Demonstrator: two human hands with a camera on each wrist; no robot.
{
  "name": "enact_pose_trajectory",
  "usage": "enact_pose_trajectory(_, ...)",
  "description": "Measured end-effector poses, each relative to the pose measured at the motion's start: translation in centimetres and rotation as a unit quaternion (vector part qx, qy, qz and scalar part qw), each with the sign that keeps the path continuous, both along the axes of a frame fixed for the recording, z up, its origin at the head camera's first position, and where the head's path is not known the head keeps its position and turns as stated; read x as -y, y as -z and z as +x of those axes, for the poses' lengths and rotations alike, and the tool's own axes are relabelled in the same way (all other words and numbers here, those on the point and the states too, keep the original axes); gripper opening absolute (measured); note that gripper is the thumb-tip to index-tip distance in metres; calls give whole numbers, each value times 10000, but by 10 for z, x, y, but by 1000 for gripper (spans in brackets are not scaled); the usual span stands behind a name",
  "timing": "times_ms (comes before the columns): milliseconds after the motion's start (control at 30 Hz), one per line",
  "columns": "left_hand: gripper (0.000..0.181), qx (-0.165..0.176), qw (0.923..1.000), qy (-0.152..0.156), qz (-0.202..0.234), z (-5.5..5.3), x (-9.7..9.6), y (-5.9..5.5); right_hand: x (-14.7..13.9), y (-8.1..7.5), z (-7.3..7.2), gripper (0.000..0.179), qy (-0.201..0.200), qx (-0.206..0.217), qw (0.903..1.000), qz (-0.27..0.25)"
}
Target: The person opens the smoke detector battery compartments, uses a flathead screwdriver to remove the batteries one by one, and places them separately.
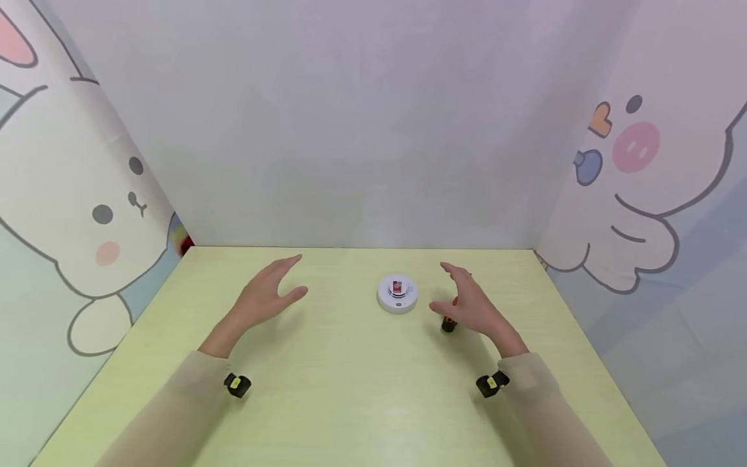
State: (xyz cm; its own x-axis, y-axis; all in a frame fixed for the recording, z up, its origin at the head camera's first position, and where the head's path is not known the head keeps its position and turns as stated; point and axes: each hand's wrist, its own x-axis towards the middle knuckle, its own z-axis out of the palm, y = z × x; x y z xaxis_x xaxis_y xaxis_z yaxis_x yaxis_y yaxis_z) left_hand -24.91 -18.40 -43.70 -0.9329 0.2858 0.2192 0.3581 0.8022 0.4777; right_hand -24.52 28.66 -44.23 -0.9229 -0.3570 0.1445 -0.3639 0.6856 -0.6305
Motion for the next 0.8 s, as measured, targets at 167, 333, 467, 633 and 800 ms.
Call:
enact_pose_trajectory(167,76,2,9999,116,-109,-5,-19,7,7,7,-5,95,-213,119,9993,-280)
enact_pose_trajectory(333,76,170,9992,266,-264,-9,-42,13,15,12,-11,95,-326,217,9986,-344)
enact_pose_trajectory(467,77,332,9982,409,-275,-12,-60,17,22,15,-14,94,-351,238,9986,-316)
enact_pose_trajectory(633,77,503,9971,530,-202,-16,-80,25,30,19,-17,91,-367,272,9987,-242)
enact_pose_trajectory(800,77,691,9954,647,-120,-19,-96,32,36,21,-19,89,-364,244,9990,-55)
